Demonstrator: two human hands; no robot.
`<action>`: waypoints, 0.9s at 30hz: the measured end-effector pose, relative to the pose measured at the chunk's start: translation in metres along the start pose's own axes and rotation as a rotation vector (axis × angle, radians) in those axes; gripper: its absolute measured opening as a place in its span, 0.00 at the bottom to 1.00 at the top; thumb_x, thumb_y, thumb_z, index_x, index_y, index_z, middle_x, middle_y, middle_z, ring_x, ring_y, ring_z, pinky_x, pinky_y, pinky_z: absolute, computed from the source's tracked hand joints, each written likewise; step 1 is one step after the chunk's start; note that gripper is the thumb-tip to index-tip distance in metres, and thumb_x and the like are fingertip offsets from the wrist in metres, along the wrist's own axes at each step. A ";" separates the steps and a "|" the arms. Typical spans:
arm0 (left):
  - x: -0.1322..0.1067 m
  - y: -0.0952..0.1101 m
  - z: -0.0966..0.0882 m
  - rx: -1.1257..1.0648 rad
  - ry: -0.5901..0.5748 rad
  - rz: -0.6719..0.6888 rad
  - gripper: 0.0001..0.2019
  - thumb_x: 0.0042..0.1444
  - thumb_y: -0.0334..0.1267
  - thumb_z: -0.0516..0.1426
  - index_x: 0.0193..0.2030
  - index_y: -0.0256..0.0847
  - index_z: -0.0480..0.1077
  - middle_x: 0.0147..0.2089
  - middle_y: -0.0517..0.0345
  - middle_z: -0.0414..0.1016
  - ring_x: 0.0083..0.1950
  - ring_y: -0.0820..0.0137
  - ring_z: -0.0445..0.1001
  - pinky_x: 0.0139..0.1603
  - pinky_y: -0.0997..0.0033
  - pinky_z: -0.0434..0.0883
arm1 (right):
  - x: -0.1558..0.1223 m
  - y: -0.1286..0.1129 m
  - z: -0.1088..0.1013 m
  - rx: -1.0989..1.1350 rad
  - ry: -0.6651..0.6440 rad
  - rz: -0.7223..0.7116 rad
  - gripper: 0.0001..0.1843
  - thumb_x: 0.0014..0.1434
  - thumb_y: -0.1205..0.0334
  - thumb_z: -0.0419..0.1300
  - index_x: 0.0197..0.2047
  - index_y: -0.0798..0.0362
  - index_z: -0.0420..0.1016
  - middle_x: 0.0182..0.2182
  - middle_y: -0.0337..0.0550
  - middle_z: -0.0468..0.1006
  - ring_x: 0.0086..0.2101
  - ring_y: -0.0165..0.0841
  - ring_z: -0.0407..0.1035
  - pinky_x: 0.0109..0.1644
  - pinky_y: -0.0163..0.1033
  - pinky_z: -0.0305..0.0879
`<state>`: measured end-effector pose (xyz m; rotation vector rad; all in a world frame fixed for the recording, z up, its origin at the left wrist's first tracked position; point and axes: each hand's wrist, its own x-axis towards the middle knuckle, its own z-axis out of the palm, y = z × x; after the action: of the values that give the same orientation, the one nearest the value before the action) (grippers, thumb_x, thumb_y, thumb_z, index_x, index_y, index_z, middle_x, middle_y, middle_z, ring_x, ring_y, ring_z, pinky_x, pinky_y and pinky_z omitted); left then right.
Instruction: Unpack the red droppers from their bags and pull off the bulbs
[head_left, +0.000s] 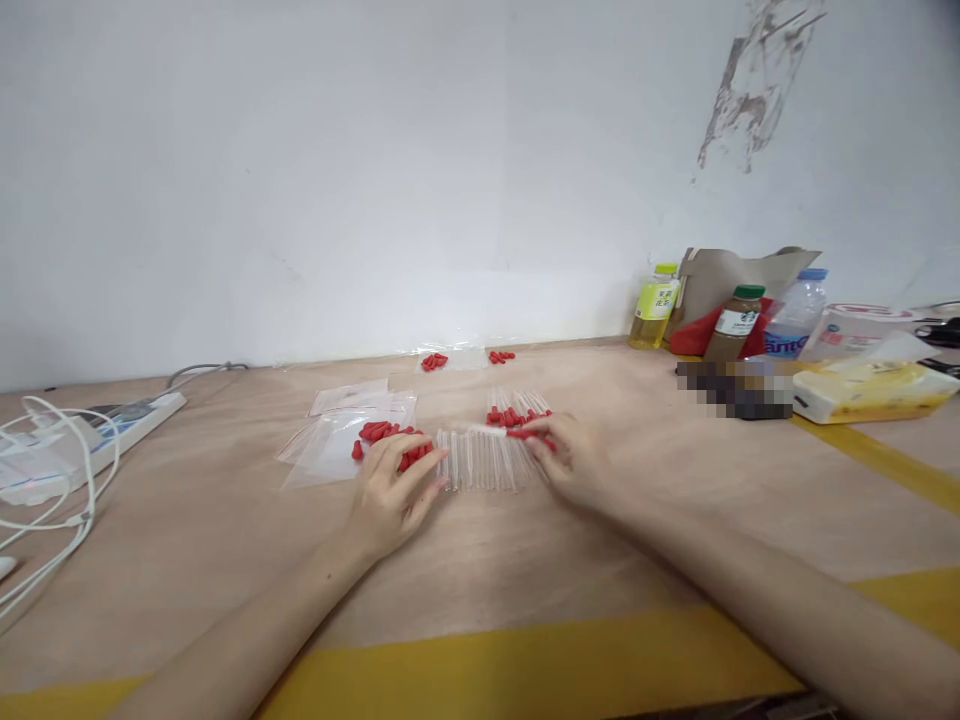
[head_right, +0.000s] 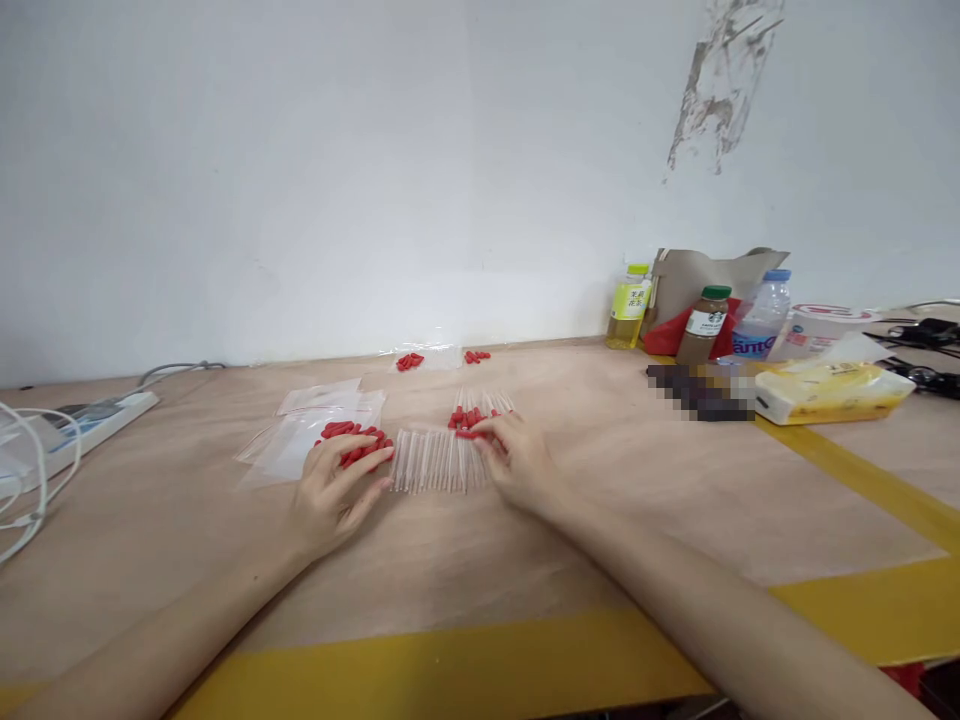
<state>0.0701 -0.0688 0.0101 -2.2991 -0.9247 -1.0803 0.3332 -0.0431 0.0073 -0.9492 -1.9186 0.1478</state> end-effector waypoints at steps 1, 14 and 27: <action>0.001 0.003 0.000 0.025 0.009 0.022 0.18 0.51 0.33 0.57 0.50 0.45 0.66 0.49 0.50 0.66 0.50 0.62 0.65 0.51 0.57 0.62 | -0.006 -0.005 0.004 -0.006 -0.034 -0.068 0.09 0.56 0.63 0.52 0.38 0.52 0.72 0.32 0.43 0.74 0.35 0.33 0.65 0.43 0.41 0.59; 0.001 0.018 0.013 0.086 -0.156 0.088 0.07 0.58 0.34 0.52 0.36 0.41 0.71 0.27 0.60 0.73 0.30 0.72 0.66 0.40 0.64 0.58 | -0.018 -0.013 0.022 -0.160 -0.047 -0.293 0.07 0.54 0.60 0.57 0.36 0.51 0.73 0.30 0.41 0.74 0.35 0.32 0.63 0.44 0.41 0.52; -0.003 0.015 -0.001 0.024 -0.159 0.183 0.08 0.55 0.28 0.50 0.34 0.41 0.70 0.24 0.60 0.71 0.29 0.71 0.64 0.39 0.62 0.59 | -0.025 -0.020 0.003 -0.251 -0.155 -0.443 0.09 0.57 0.62 0.53 0.29 0.50 0.73 0.23 0.38 0.70 0.31 0.30 0.60 0.49 0.46 0.47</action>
<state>0.0795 -0.0809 0.0070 -2.4226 -0.7614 -0.8164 0.3258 -0.0723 -0.0025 -0.6623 -2.2808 -0.2926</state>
